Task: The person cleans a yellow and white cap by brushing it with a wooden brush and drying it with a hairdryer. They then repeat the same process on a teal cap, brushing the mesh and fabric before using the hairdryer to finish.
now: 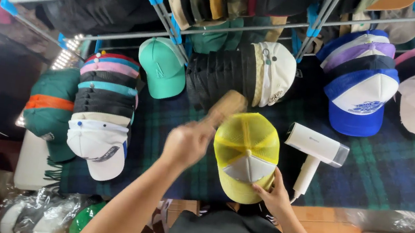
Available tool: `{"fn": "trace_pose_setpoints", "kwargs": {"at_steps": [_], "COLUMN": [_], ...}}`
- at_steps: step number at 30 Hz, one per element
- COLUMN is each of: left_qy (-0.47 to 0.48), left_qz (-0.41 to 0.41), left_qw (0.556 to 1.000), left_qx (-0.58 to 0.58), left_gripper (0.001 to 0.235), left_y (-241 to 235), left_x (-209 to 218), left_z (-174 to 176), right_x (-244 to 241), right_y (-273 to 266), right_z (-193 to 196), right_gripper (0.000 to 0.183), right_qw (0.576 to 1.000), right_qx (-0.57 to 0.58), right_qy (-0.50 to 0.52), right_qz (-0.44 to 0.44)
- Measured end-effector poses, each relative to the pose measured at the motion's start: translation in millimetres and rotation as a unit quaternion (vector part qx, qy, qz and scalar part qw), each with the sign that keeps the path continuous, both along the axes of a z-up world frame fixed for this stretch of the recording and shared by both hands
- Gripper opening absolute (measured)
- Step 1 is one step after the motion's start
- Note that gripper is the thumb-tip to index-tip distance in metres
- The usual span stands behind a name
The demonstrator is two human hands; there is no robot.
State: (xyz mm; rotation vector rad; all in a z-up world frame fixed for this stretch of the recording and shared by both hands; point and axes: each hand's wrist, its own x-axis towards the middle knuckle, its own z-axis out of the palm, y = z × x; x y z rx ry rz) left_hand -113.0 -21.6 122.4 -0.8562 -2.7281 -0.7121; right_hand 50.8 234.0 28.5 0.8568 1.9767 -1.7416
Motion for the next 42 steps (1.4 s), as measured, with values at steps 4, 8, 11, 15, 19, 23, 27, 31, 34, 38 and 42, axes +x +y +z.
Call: {"fn": "trace_pose_setpoints", "kwargs": {"at_steps": [4, 8, 11, 15, 19, 23, 27, 31, 34, 38, 42], "left_qy": [0.004, 0.09, 0.113, 0.168, 0.023, -0.016, -0.197, 0.179, -0.103, -0.053, -0.175], "left_qz": [-0.109, -0.074, -0.221, -0.078, -0.263, -0.205, -0.25, -0.193, -0.242, -0.194, -0.312], "left_qw": [0.99, 0.959, 0.922, 0.903, 0.897, 0.836, 0.773, 0.894, 0.786, 0.77, 0.756], "left_qx": [-0.091, -0.257, -0.296, -0.387, -0.355, -0.509, -0.549, -0.362, -0.56, -0.605, -0.547], "left_gripper": [0.029, 0.029, 0.032, 0.038, 0.03, 0.017, 0.018, 0.017, 0.023, 0.026, 0.03], "left_y": [42.9, 76.5, 103.5, 121.7, 187.6, 219.5, 259.9, 256.5, 286.3, 285.2, 301.3], "left_x": [18.6, 0.9, 11.4, -64.0, -0.9, -16.1, 2.2, -9.3, 1.9, 10.2, 39.9], "left_z": [61.5, 90.0, 109.3, 17.8, 45.1, 1.0, 31.4, 15.8, 52.1, -23.2, 77.2], "right_x": [-1.9, 1.9, 6.5, 13.1, 13.4, 22.1, 20.3, 22.1, 22.4, 22.6, 12.1], "right_y": [12.1, 15.9, 20.1, 25.4, 28.2, 25.9, 27.1, 27.6, 32.8, 34.7, 39.1], "right_z": [-21.5, -34.7, -48.5, -86.8, -81.0, -86.2, -82.5, -77.6, -71.7, -69.2, -60.4], "right_gripper": [0.109, 0.109, 0.109, 0.108, 0.1, 0.091, 0.083, 0.081, 0.084, 0.084, 0.08], "right_qw": [1.0, 0.998, 0.997, 0.992, 0.994, 0.995, 0.994, 0.995, 0.993, 0.992, 0.989], "right_qx": [0.029, 0.032, 0.022, 0.038, 0.006, -0.003, -0.003, -0.013, -0.004, -0.019, -0.001], "right_qy": [0.003, 0.018, 0.031, 0.065, 0.043, 0.046, 0.046, 0.056, 0.052, 0.041, 0.019], "right_qz": [0.01, 0.058, 0.073, 0.105, 0.1, 0.09, 0.098, 0.084, 0.109, 0.12, 0.15]}}
